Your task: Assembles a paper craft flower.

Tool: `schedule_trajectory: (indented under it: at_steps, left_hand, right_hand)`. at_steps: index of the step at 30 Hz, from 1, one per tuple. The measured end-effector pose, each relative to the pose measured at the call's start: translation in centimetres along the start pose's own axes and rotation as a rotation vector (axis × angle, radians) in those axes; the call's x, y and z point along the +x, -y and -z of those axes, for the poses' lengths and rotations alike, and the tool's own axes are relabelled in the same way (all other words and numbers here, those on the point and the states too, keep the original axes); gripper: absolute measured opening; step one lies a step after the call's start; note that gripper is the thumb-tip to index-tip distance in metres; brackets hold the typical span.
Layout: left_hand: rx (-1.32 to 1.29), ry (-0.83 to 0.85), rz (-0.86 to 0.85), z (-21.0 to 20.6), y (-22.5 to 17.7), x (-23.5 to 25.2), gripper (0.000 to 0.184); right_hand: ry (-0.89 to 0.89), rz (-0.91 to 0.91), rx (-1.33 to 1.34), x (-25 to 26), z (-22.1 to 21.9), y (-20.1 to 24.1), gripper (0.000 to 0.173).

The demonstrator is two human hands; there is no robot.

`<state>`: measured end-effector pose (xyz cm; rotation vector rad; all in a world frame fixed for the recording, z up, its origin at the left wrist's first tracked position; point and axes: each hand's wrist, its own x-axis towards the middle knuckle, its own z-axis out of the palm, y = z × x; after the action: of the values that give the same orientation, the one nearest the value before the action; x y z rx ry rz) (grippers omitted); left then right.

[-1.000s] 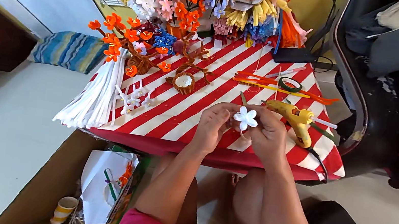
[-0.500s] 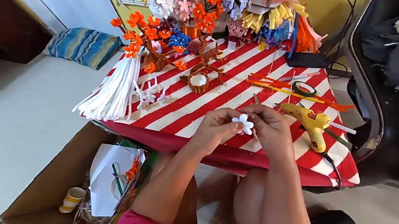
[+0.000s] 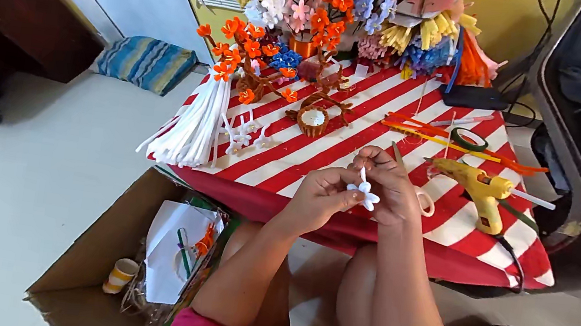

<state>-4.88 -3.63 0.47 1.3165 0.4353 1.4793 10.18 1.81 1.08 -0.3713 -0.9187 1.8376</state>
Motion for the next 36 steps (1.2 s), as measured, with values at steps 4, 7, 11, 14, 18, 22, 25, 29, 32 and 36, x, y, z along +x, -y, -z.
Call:
schedule_trajectory:
  at_steps: [4, 7, 11, 14, 18, 22, 25, 29, 32, 36]
  left_hand:
    - [0.01, 0.06, 0.003, 0.9, -0.7, -0.3, 0.014]
    - [-0.051, 0.009, -0.003, 1.9, -1.1, -0.7, 0.014]
    - [0.003, -0.177, -0.033, 3.5, -1.0, -0.4, 0.015]
    - [0.214, -0.234, -0.031, 3.9, -0.5, 0.0, 0.012]
    - [0.439, -0.188, -0.061, 3.6, 0.9, 0.7, 0.008]
    - [0.487, -0.155, -0.105, 3.0, 2.7, 1.6, 0.01]
    - [0.507, -0.11, -0.091, 2.8, 3.6, 2.0, 0.013]
    - [0.562, -0.058, -0.057, 2.5, 4.0, 2.2, 0.016]
    - [0.556, -0.066, 0.008, 2.8, 3.8, 2.2, 0.016]
    - [0.518, -0.072, 0.059, 3.1, 3.8, 2.0, 0.013]
  right_hand:
    - [0.084, -0.03, 0.068, 0.4, -0.2, -0.7, 0.022]
    - [-0.006, -0.002, -0.132, 0.3, -0.6, -0.7, 0.021]
    - [-0.125, 0.089, -0.413, 0.2, 0.4, -0.3, 0.02]
    - [-0.078, 0.123, -0.481, 0.0, 1.1, 0.1, 0.019]
    - [-0.064, 0.173, -0.582, -0.4, 0.7, 0.3, 0.013]
    - [-0.195, 0.285, -0.661, -0.8, 0.5, 1.2, 0.013]
    - [-0.297, 0.389, -0.573, -0.9, -0.2, 1.8, 0.016]
    - [-0.394, 0.445, -0.489, 0.8, -2.6, 2.2, 0.02]
    - [-0.382, 0.437, -0.62, 4.3, -3.5, 3.5, 0.011]
    - [-0.487, 0.266, -0.933, 12.7, -1.9, 5.9, 0.021]
